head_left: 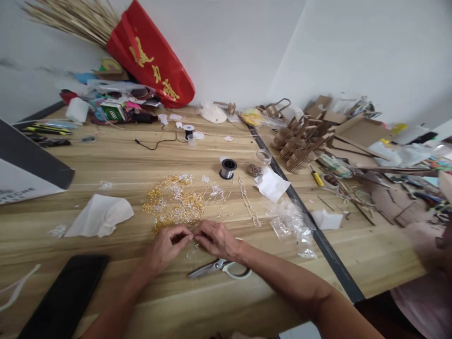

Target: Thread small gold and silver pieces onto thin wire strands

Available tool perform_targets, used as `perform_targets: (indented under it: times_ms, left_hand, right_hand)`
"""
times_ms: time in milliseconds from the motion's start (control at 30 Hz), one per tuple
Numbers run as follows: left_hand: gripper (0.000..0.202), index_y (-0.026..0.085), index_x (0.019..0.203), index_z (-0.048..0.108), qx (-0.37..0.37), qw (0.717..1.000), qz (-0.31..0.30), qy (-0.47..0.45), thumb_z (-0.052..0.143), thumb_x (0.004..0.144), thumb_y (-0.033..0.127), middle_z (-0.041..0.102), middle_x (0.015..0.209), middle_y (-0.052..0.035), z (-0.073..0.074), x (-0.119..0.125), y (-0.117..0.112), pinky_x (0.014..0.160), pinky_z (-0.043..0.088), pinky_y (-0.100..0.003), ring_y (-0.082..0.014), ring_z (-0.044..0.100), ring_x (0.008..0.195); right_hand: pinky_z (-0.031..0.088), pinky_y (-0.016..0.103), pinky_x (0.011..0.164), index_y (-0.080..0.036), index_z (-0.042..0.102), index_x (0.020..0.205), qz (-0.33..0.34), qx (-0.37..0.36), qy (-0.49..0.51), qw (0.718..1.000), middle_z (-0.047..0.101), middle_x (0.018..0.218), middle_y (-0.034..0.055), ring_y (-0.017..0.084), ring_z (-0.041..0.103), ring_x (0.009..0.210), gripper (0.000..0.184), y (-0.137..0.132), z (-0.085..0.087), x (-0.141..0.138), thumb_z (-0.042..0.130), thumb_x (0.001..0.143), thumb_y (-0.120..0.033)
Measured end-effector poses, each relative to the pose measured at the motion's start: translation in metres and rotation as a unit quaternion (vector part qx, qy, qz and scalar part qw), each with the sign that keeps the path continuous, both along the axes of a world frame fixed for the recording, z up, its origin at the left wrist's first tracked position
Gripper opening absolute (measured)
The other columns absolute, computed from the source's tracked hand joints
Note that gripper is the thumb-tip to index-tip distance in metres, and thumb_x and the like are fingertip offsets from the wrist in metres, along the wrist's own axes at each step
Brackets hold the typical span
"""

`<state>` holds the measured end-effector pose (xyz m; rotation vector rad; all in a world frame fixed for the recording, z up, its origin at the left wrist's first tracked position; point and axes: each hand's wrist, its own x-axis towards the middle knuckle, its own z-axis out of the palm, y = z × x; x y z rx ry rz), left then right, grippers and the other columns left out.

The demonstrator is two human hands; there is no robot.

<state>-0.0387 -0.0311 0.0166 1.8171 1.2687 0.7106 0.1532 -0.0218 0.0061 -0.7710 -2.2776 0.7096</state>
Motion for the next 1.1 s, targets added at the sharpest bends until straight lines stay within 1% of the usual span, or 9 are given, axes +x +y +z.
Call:
perform_targets:
  times_ms: [200,367,500,600,667,767,833,1000,1100]
  left_hand:
    - [0.019,0.017,0.065,0.064,0.007,0.999,0.016,0.033,0.054,0.074,0.030,0.066,0.064,-0.0024,0.001,-0.004,0.000,0.058,0.043,-0.024,-0.0159,0.058,0.061]
    - [0.015,0.017,0.063,0.060,-0.003,0.999,0.019,0.037,0.053,0.071,0.028,0.059,0.057,-0.0002,0.003,-0.006,-0.001,0.053,0.040,-0.022,-0.0136,0.053,0.054]
    - [0.014,0.017,0.059,0.058,-0.020,0.999,0.016,0.038,0.055,0.068,0.027,0.057,0.054,0.0010,0.004,-0.006,-0.001,0.050,0.037,-0.022,-0.0128,0.049,0.051]
    - [0.014,0.017,0.059,0.059,-0.026,0.999,0.016,0.034,0.056,0.068,0.027,0.056,0.054,0.0011,0.002,-0.006,-0.002,0.049,0.036,-0.022,-0.0128,0.048,0.050]
    - [0.014,0.017,0.059,0.059,-0.030,0.999,0.011,0.032,0.056,0.068,0.027,0.057,0.053,0.0011,0.000,-0.006,-0.002,0.049,0.036,-0.022,-0.0128,0.049,0.050]
    - [0.014,0.017,0.059,0.059,-0.040,0.999,0.001,0.029,0.055,0.068,0.027,0.057,0.052,0.0015,0.000,-0.007,-0.003,0.049,0.035,-0.022,-0.0125,0.048,0.049]
    - [0.013,0.018,0.058,0.058,-0.037,0.999,0.000,0.029,0.055,0.068,0.026,0.056,0.052,0.0020,0.001,-0.009,-0.004,0.048,0.034,-0.022,-0.0122,0.048,0.048]
    - [0.013,0.018,0.058,0.058,-0.020,0.999,-0.018,0.040,0.054,0.069,0.023,0.057,0.052,0.0024,0.000,-0.012,-0.004,0.049,0.034,-0.021,-0.0121,0.048,0.049]
    - [0.013,0.018,0.060,0.060,-0.014,0.998,-0.029,0.046,0.053,0.070,0.021,0.059,0.055,0.0016,-0.002,-0.014,-0.004,0.051,0.036,-0.022,-0.0128,0.050,0.051]
  right_hand:
    - [0.047,0.023,0.066,-0.017,0.054,0.090,-0.014,-0.001,0.007,1.000,0.060,0.080,0.0046,0.013,0.058,0.072,0.012,-0.002,0.003,-0.001,0.043,0.092,-0.020]
    - [0.046,0.022,0.064,-0.017,0.054,0.089,-0.035,0.016,0.011,0.999,0.060,0.078,0.0038,0.013,0.057,0.069,0.010,-0.001,0.007,0.003,0.045,0.091,-0.020]
    - [0.043,0.021,0.061,-0.017,0.055,0.090,-0.040,0.016,-0.051,0.998,0.062,0.081,0.0032,0.012,0.057,0.068,0.008,0.007,0.020,0.012,0.048,0.090,-0.016]
    - [0.040,0.020,0.061,-0.018,0.056,0.090,-0.051,0.030,-0.121,0.991,0.062,0.081,0.0021,0.011,0.057,0.068,0.006,0.014,0.031,0.019,0.051,0.089,-0.015]
    - [0.037,0.020,0.058,-0.018,0.056,0.088,-0.062,0.047,-0.178,0.981,0.061,0.080,0.0019,0.011,0.057,0.066,0.005,0.019,0.035,0.025,0.052,0.090,-0.018]
    - [0.029,0.021,0.053,-0.017,0.056,0.082,-0.082,0.078,-0.272,0.956,0.061,0.077,0.0020,0.010,0.054,0.060,0.010,0.028,0.039,0.037,0.051,0.090,-0.020]
    - [0.027,0.022,0.053,-0.016,0.056,0.082,-0.104,0.086,-0.316,0.939,0.062,0.078,0.0029,0.011,0.055,0.061,0.010,0.035,0.039,0.048,0.051,0.090,-0.020]
    - [0.026,0.024,0.053,-0.016,0.058,0.083,-0.165,0.078,-0.388,0.903,0.064,0.079,0.0051,0.013,0.058,0.063,0.011,0.056,0.041,0.075,0.050,0.090,-0.017]
    - [0.028,0.024,0.055,-0.017,0.060,0.086,-0.189,0.071,-0.407,0.891,0.066,0.083,0.0062,0.015,0.061,0.069,0.012,0.065,0.045,0.081,0.049,0.091,-0.018]
